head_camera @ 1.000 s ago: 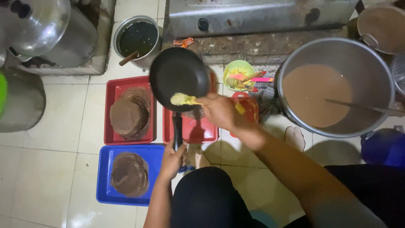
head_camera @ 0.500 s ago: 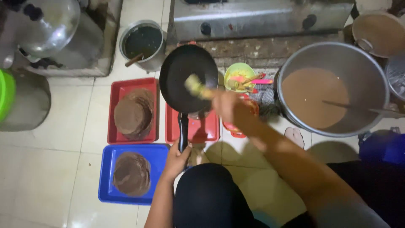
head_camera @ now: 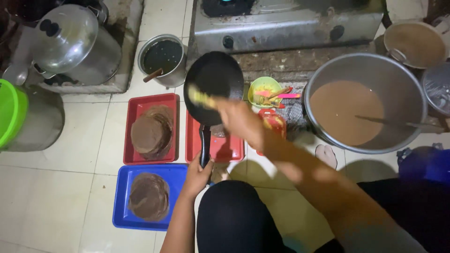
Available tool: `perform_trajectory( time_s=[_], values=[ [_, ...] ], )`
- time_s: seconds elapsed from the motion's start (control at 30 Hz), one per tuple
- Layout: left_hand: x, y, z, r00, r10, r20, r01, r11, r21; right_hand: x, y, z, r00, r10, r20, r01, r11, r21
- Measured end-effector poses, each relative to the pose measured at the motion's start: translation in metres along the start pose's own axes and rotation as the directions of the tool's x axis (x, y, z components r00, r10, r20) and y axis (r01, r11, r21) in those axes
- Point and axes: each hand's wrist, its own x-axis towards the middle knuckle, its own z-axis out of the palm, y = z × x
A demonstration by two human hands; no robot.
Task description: Cooking pancakes on a stove and stacking them on trays
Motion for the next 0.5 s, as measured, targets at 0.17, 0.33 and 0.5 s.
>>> perform_trajectory(
  time_s=[0.17,0.33,0.5],
  values=[
    [0.007,0.011,-0.003,0.999,-0.010,-0.045,0.010,1.000,-0.003,0.020,0.028,-0.036,0.979,-0.028,-0.202,-0.015,0.978,-0.206],
    [0.011,0.013,0.005,1.000,-0.007,-0.017,0.005,0.994,-0.107,-0.036,-0.033,-0.055,0.978,0.163,0.127,-0.187,0.961,0.204],
    [0.009,0.000,0.010,1.000,0.004,0.018,-0.003,0.998,-0.070,-0.011,-0.001,-0.051,0.966,0.254,0.046,-0.253,0.967,-0.024]
  ],
)
